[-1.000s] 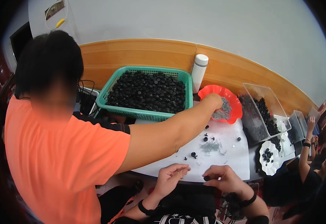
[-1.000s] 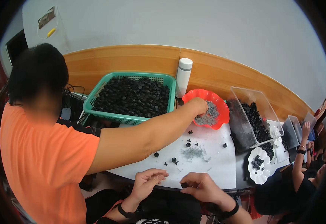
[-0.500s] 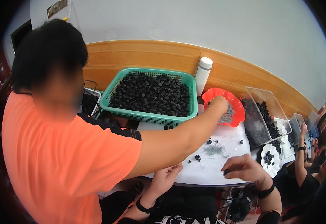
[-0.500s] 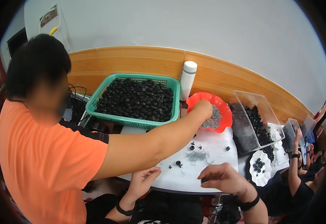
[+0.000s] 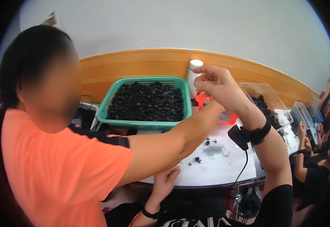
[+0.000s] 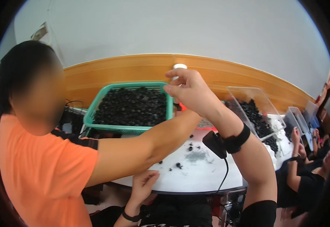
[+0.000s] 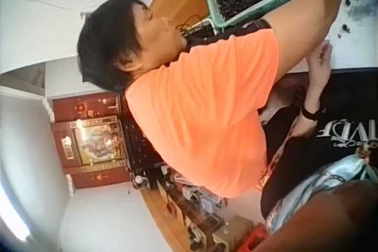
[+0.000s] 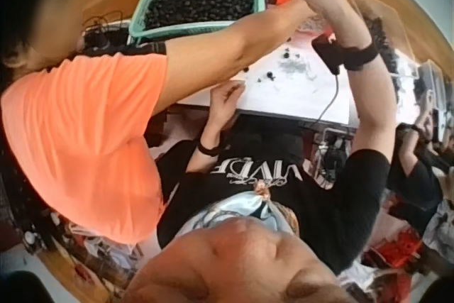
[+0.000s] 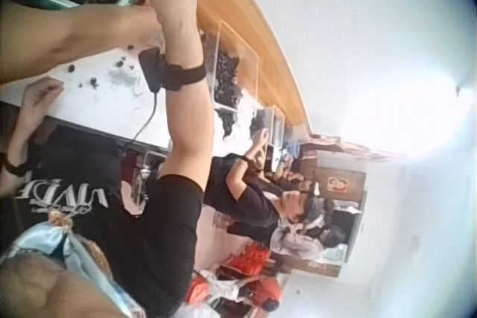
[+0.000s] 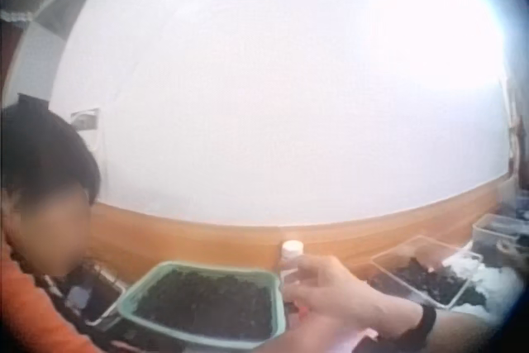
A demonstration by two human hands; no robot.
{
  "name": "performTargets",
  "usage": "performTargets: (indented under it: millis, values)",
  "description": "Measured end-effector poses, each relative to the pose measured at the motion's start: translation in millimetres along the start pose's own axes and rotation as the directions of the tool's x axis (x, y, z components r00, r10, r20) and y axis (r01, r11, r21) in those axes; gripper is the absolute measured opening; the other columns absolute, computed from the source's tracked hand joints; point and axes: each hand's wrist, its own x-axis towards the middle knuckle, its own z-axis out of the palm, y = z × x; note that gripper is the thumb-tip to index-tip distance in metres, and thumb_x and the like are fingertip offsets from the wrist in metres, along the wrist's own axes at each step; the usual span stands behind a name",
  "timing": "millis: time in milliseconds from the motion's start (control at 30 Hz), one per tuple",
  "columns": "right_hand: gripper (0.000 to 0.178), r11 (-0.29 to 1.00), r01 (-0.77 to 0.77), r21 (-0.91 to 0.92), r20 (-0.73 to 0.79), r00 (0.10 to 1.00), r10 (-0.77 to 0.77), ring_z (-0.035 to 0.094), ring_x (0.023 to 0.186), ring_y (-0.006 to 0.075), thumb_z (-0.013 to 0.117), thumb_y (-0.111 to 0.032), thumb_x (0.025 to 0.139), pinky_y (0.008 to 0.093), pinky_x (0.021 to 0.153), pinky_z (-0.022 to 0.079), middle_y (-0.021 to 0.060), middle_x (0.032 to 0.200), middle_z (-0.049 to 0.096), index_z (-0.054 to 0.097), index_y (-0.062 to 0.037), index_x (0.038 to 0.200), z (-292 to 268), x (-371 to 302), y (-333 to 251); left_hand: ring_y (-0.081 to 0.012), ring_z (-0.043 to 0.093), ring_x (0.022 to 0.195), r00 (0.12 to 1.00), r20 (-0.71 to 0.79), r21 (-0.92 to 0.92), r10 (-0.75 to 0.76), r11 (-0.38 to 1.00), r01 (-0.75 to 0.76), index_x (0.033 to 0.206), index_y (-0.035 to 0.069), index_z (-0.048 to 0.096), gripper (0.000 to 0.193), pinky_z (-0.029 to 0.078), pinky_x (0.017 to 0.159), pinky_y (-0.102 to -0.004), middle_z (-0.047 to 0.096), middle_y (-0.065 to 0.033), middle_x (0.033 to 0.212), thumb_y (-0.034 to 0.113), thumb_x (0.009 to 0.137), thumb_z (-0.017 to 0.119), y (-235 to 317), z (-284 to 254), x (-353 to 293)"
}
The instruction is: Manually sorting and inspecting small black plastic parts at a table.
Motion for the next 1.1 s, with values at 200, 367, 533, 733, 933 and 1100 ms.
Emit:
performTargets:
  millis: [200,367,533,733,933,1100]
  values:
    - [0.028,0.974,-0.201,-0.107,-0.158,0.97,0.183,0.061,0.084,0.0089,0.065,-0.01,0.091,0.0224,0.07,0.049,0.0002,0.096,0.065,0.064,-0.0037,0.119,-121.9,-45.4,45.9,-0.0084,0.063,0.078,0.997,-0.04,-0.027,-0.072,0.997,0.071,0.099,-0.005,0.07,0.011,0.049,0.073,-0.0218,0.07,-0.0065,0.089,-0.003,0.088,0.066,8.3,-6.7,-1.4]
    - [0.024,0.712,-0.662,-0.233,-0.294,0.746,0.598,0.057,0.069,0.0111,0.066,-0.026,0.094,0.0311,0.06,0.051,0.0015,0.08,0.06,0.066,-0.0081,0.111,-233.0,-72.2,166.6,-0.0086,0.063,0.079,0.998,-0.043,0.0,-0.04,0.999,0.04,0.097,-0.007,0.069,0.011,0.049,0.072,-0.0213,0.07,-0.0075,0.088,-0.007,0.087,0.064,11.0,1.1,-1.0]
    - [0.039,0.462,-0.857,-0.229,-0.244,0.51,0.825,0.055,0.062,0.0151,0.062,-0.043,0.096,0.0376,0.062,0.053,0.0064,0.079,0.057,0.061,-0.0092,0.115,-261.6,-48.9,227.8,-0.019,0.065,0.087,0.915,0.339,0.447,0.218,0.818,-0.361,0.101,-0.001,0.069,0.016,0.053,0.079,-0.0303,0.068,-0.0101,0.099,0.005,0.09,0.06,-91.2,9.5,48.4]
    - [0.077,0.238,-0.966,-0.102,-0.258,0.257,0.932,0.061,0.078,0.029,0.056,-0.071,0.086,0.0545,0.075,0.055,0.0175,0.093,0.059,0.052,-0.0059,0.128,-271.2,-28.7,335.9,-0.0107,0.06,0.09,0.523,0.807,0.579,0.276,-0.193,-0.792,0.078,0.021,0.077,0.015,0.041,0.083,-0.0268,0.071,0.0103,0.082,0.02,0.082,0.063,32.9,199.4,297.9]
    - [0.061,0.547,-0.826,0.139,-0.013,0.551,0.835,0.061,0.068,0.0174,0.066,-0.063,0.085,0.0424,0.062,0.054,0.0061,0.088,0.061,0.061,-0.0076,0.11,-215.0,8.0,316.1,-0.016,0.057,0.096,0.456,0.88,0.475,0.133,-0.269,-0.838,0.078,0.014,0.077,0.014,0.045,0.084,-0.0279,0.069,0.0019,0.087,0.017,0.08,0.063,67.1,177.6,289.7]
    - [0.032,0.534,-0.725,0.435,0.076,0.621,0.78,0.069,0.081,0.0238,0.064,-0.013,0.087,0.0422,0.07,0.058,0.0104,0.094,0.067,0.061,-0.004,0.117,-204.2,1.4,313.1,-0.0205,0.059,0.089,0.537,0.779,0.54,0.325,0.087,-0.837,0.075,0.01,0.074,0.013,0.054,0.07,-0.0306,0.067,-0.003,0.082,0.009,0.079,0.062,53.4,181.6,287.9]
